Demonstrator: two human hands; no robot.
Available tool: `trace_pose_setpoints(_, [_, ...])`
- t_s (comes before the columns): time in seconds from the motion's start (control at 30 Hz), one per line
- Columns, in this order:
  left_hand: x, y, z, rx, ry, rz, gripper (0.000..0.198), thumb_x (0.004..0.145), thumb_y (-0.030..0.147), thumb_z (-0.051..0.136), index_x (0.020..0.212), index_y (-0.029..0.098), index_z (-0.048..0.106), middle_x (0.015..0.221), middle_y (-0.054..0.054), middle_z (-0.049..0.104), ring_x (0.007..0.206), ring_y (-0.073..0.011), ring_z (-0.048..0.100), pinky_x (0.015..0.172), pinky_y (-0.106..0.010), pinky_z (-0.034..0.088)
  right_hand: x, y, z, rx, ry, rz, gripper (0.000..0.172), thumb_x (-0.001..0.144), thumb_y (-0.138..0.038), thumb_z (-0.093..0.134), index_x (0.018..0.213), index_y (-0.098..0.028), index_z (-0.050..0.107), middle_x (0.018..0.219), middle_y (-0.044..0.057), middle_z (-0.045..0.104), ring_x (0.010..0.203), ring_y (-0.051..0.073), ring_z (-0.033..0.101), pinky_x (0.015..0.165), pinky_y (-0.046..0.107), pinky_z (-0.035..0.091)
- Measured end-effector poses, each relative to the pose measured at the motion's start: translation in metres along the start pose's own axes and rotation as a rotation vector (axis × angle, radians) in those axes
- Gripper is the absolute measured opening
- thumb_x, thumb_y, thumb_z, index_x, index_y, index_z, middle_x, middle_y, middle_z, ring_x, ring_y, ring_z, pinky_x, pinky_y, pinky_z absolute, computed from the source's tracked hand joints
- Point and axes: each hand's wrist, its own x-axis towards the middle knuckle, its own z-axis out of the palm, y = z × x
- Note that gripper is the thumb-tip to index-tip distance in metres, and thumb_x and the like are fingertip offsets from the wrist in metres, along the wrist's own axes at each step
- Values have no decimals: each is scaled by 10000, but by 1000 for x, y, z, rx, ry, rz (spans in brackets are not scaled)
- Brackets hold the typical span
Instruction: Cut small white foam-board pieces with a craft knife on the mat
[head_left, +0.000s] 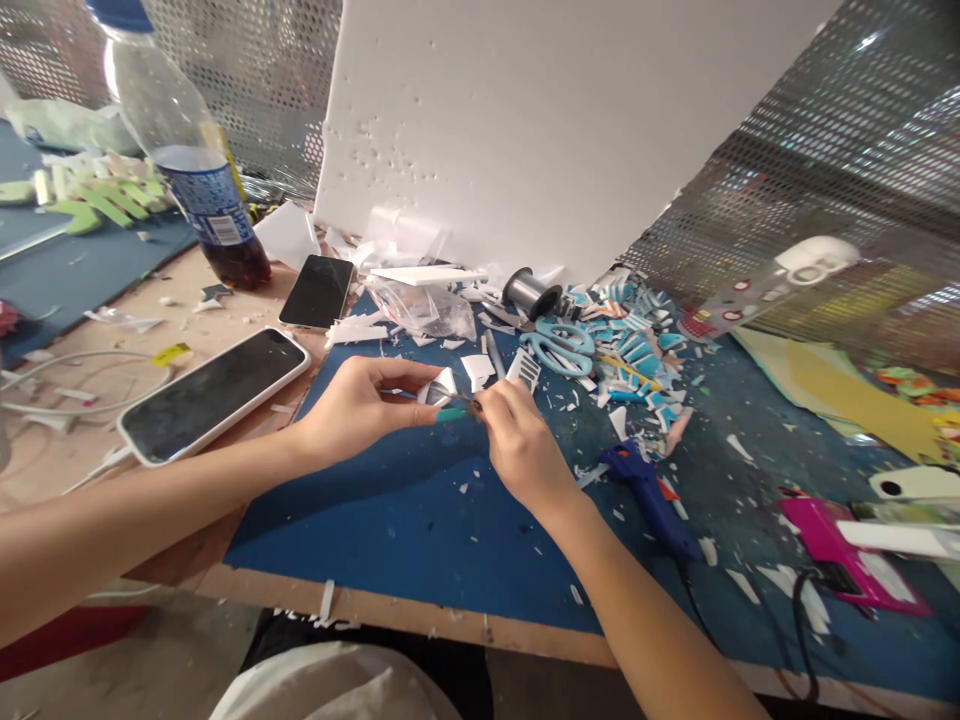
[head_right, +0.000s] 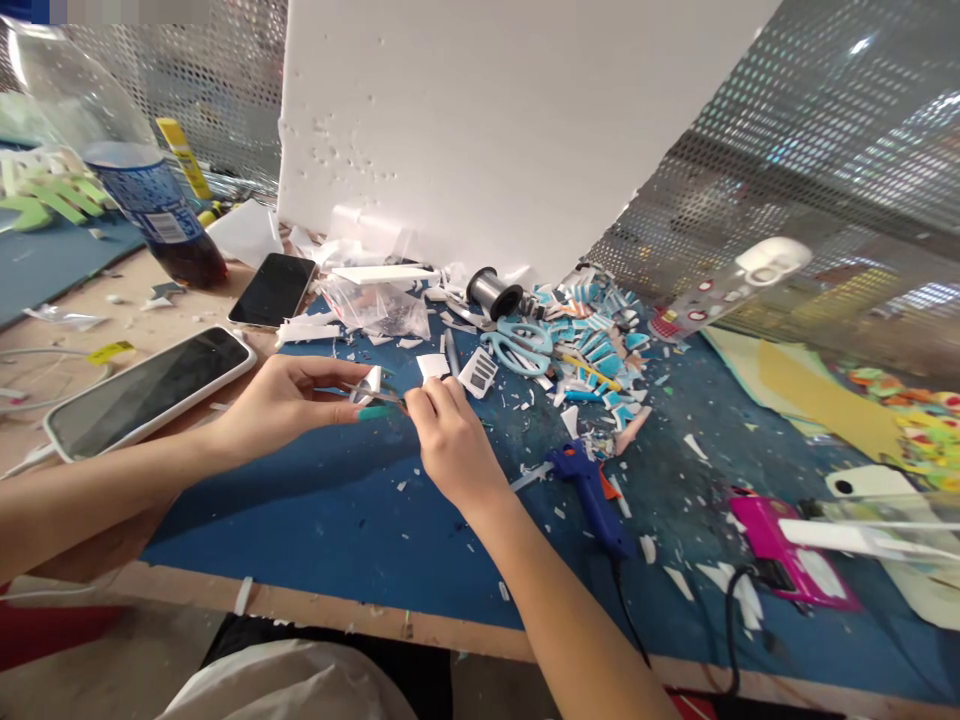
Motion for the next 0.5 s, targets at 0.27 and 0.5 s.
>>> trace_pose_setpoints(0.27, [0,-2,1,3,41,84,471,593,331,797,990,93,705,898,-93,714,786,-194,649,755,-331,588,1,1,-1,-24,31,-26,276,899,-28,274,828,-167,501,724,77,486,712,220,404,654,335,415])
trace_pose_setpoints(0.5, [-4,1,3,27,19,107,405,582,303,801,925,103,719,834,-71,708,746,-190,654,749,-343,590,1,-2,-1,-43,49,-52,279,902,-37,281,822,-174,510,702,68,473,696,217,391,642,327,389])
